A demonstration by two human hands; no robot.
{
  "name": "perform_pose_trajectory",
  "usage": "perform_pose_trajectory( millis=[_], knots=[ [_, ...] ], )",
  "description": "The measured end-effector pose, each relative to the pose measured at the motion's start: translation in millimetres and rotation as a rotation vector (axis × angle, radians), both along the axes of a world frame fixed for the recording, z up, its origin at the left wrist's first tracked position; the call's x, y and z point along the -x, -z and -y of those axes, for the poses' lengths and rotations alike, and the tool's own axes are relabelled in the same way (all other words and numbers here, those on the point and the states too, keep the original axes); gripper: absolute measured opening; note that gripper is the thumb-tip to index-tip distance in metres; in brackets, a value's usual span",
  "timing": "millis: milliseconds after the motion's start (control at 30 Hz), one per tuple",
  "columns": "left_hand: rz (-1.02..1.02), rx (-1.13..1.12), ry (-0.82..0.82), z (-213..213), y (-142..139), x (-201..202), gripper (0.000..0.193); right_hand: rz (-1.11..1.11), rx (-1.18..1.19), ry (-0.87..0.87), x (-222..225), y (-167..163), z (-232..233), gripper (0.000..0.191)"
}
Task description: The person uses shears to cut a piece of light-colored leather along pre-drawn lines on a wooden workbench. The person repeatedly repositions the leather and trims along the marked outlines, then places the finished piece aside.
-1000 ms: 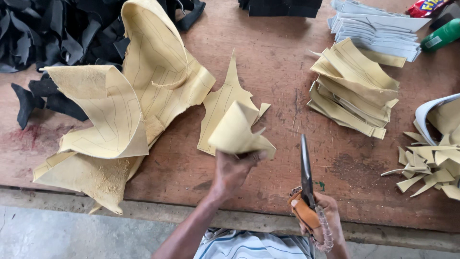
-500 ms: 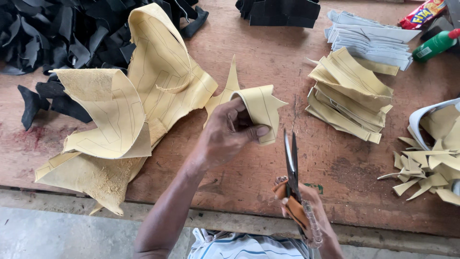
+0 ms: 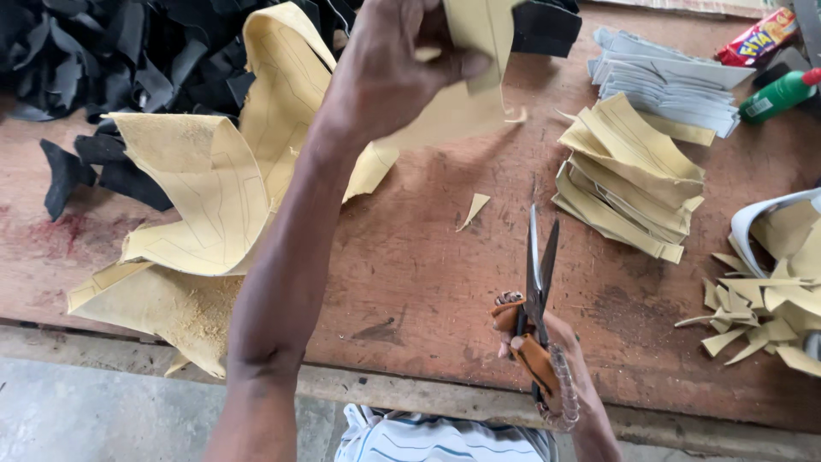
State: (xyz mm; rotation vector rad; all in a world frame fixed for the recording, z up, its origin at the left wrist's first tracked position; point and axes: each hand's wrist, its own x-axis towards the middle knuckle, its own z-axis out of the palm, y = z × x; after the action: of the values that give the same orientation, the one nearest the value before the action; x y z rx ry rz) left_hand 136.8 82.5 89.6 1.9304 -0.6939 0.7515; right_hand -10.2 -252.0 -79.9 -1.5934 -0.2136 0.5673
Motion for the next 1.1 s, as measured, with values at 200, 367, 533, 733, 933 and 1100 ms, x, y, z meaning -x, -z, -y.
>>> perform_pose_trajectory(
  millis=[200, 367, 533, 733, 933, 1100],
  knots=[
    [-0.353, 0.199, -0.003, 21.4, 23.2, 21.2, 0.044, -0.172, -0.203, 0.025, 17.9, 0.7, 7.9, 0.031],
    [-0.840, 0.518, 0.114, 45.6, 69.0, 76.3, 0.073, -0.565, 0.120, 0.129, 36.2, -2.7, 18.6, 0.022],
    [-0.969, 0.636, 0.131, 57.1, 95.2, 114.1, 0.085, -0.461, 0.149, -0.053, 35.0, -13.0, 14.0, 0.016],
    [-0.983, 0.658, 0.198, 63.4, 105.0, 122.4, 0.074, -0.260, 0.256, -0.132, 14.6, -43.6, -7.6, 0.021],
    [-0.926, 0.622, 0.213, 65.1, 106.0, 126.6, 0.073, -0.103, 0.328, -0.166, 7.5, -60.5, -23.5, 0.032],
    [-0.935, 0.690, 0.249, 67.5, 105.9, 130.4, 0.073, -0.020, 0.353, -0.188, 8.3, -64.0, -26.7, 0.031]
  ],
)
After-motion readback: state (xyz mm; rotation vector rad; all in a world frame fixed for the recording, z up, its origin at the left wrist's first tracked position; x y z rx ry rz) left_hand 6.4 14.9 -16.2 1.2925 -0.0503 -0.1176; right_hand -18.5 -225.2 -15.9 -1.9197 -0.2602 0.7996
